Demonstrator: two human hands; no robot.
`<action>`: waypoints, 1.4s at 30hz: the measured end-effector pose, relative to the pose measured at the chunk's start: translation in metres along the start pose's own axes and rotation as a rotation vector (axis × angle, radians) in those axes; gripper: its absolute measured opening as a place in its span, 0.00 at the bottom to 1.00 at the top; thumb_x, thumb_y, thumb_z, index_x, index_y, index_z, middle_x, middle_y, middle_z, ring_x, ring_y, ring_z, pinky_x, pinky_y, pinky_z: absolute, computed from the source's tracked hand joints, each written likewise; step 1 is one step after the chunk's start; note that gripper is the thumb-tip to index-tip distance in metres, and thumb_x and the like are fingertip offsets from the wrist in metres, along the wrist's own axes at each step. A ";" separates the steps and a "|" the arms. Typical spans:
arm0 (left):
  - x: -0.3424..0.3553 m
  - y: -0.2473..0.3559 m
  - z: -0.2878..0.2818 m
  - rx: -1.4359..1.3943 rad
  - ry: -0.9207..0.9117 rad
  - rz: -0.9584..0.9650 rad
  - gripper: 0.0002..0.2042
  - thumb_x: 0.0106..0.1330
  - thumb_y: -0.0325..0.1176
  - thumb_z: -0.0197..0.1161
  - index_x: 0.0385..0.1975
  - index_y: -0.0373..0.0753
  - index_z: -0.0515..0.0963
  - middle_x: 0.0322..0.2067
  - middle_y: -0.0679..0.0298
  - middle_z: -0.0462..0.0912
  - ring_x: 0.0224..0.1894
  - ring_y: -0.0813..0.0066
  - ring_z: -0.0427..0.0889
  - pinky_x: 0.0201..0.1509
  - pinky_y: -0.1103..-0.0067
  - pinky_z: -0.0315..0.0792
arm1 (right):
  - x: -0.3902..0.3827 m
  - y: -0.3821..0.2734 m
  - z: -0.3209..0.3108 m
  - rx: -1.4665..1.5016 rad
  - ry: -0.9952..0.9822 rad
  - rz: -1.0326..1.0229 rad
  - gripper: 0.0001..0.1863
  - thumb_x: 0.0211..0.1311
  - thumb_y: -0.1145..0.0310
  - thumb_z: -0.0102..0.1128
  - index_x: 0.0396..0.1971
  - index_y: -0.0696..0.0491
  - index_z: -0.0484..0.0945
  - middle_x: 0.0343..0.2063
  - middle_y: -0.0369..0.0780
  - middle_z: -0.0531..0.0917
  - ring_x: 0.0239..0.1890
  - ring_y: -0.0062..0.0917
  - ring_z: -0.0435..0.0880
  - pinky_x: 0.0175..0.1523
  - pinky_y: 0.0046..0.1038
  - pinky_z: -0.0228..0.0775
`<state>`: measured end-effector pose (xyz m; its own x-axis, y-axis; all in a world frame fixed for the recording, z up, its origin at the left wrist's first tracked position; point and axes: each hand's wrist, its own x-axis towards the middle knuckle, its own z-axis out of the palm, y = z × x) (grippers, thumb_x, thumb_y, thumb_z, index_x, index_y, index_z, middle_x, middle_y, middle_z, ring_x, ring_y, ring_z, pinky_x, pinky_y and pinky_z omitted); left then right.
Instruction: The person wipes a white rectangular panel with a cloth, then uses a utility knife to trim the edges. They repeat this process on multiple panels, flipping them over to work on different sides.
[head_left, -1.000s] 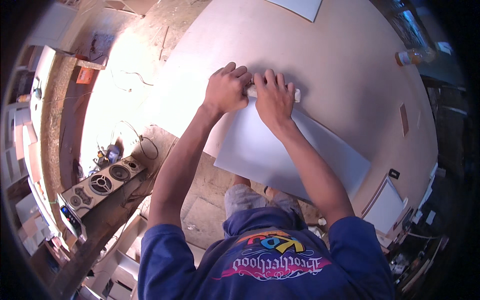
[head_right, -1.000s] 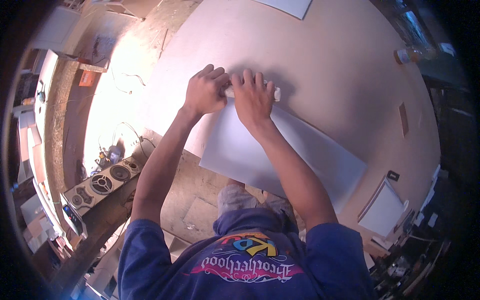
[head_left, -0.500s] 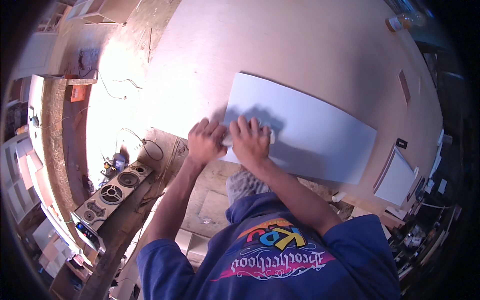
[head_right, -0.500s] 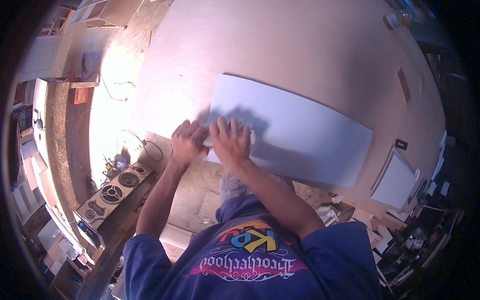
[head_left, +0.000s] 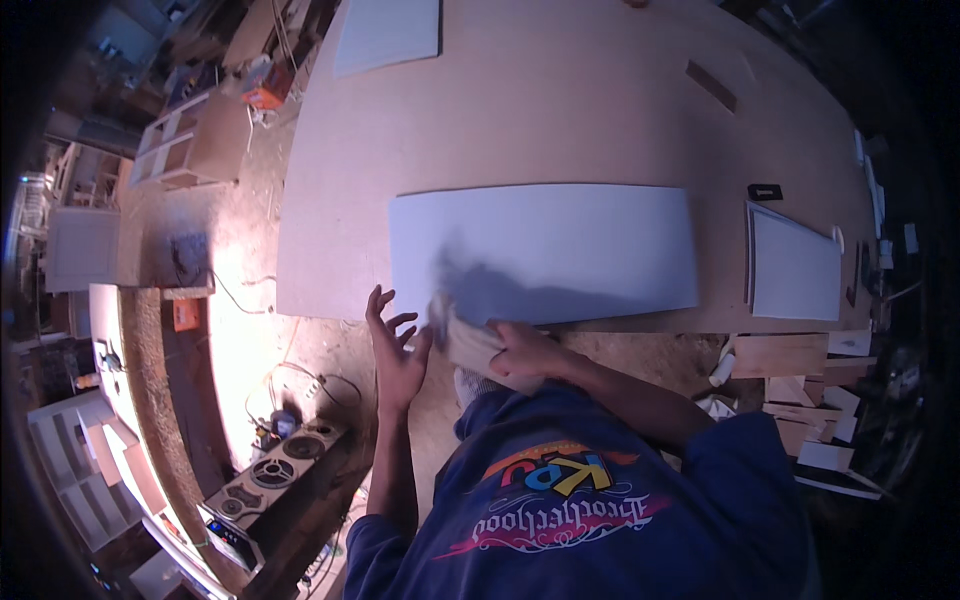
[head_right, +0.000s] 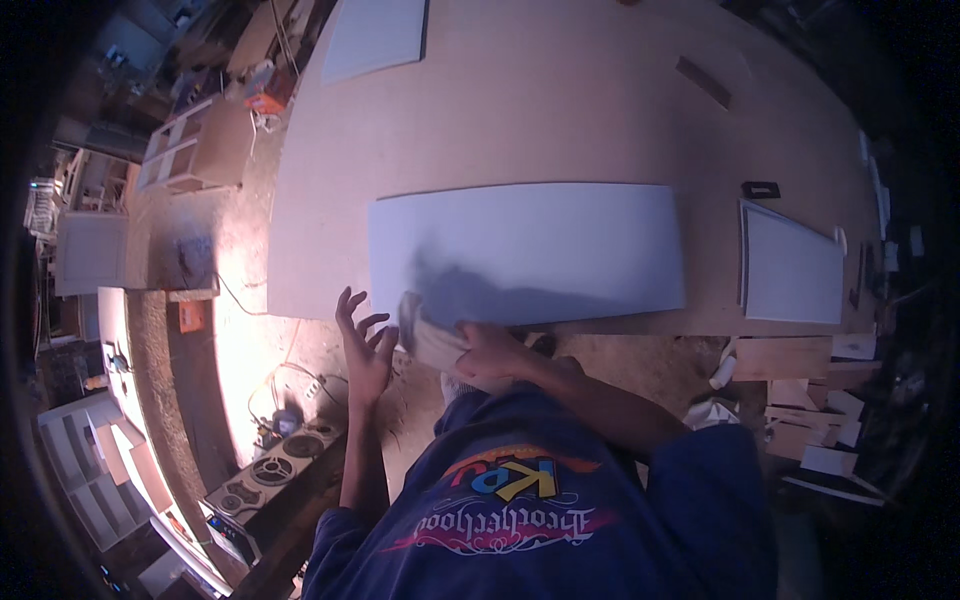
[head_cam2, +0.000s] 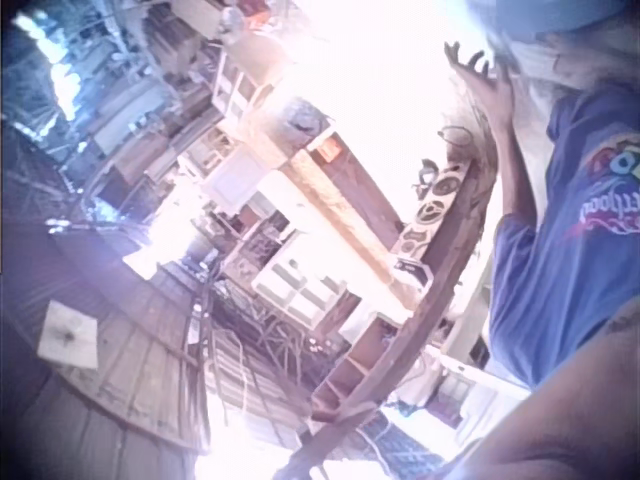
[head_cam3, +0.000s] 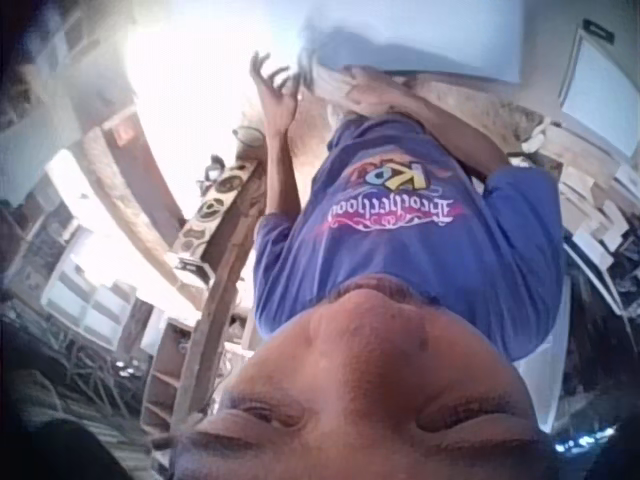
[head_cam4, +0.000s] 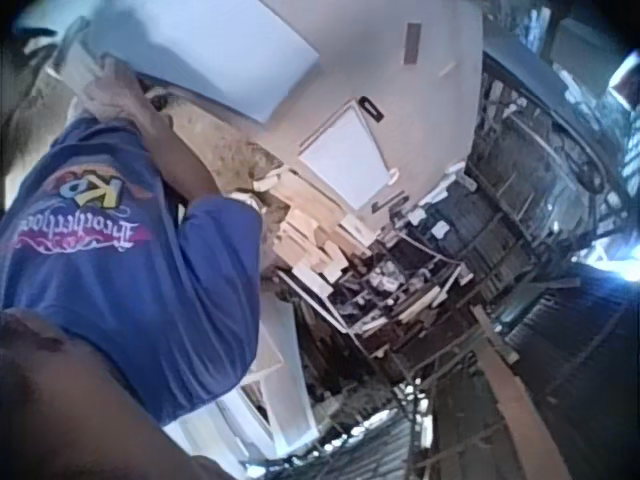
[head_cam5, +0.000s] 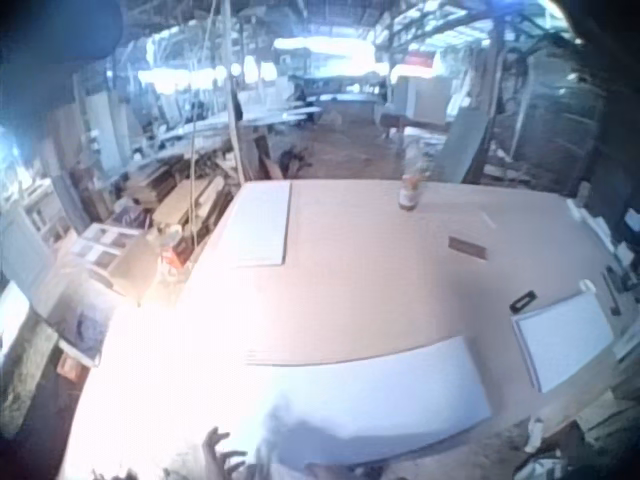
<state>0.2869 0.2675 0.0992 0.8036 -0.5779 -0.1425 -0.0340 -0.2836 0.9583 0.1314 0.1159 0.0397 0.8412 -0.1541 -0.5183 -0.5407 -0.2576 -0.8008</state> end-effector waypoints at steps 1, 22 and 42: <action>0.002 0.012 0.008 -0.017 0.027 -0.025 0.31 0.61 0.24 0.70 0.65 0.35 0.66 0.59 0.58 0.74 0.44 0.67 0.83 0.46 0.71 0.80 | -0.017 0.000 -0.012 0.077 0.071 -0.010 0.37 0.47 0.72 0.63 0.63 0.53 0.67 0.44 0.49 0.84 0.45 0.42 0.86 0.50 0.42 0.74; 0.019 0.001 0.223 0.581 -0.787 0.655 0.28 0.74 0.45 0.58 0.70 0.39 0.63 0.61 0.44 0.74 0.63 0.47 0.75 0.64 0.58 0.69 | -0.187 0.119 0.017 1.115 0.905 -0.096 0.24 0.64 0.58 0.69 0.54 0.57 0.78 0.42 0.37 0.84 0.45 0.22 0.81 0.54 0.29 0.72; 0.053 -0.036 0.325 1.038 -1.057 1.364 0.35 0.73 0.57 0.53 0.78 0.57 0.53 0.79 0.59 0.45 0.80 0.48 0.40 0.77 0.43 0.40 | -0.066 0.093 0.027 -0.235 1.722 1.094 0.31 0.43 0.71 0.71 0.52 0.49 0.73 0.47 0.40 0.76 0.54 0.40 0.75 0.50 0.47 0.65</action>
<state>0.1375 -0.0017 -0.0233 -0.6252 -0.7803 -0.0174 -0.7762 0.6192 0.1191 0.0253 0.1280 -0.0093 -0.5453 -0.8102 0.2150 -0.8261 0.4760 -0.3016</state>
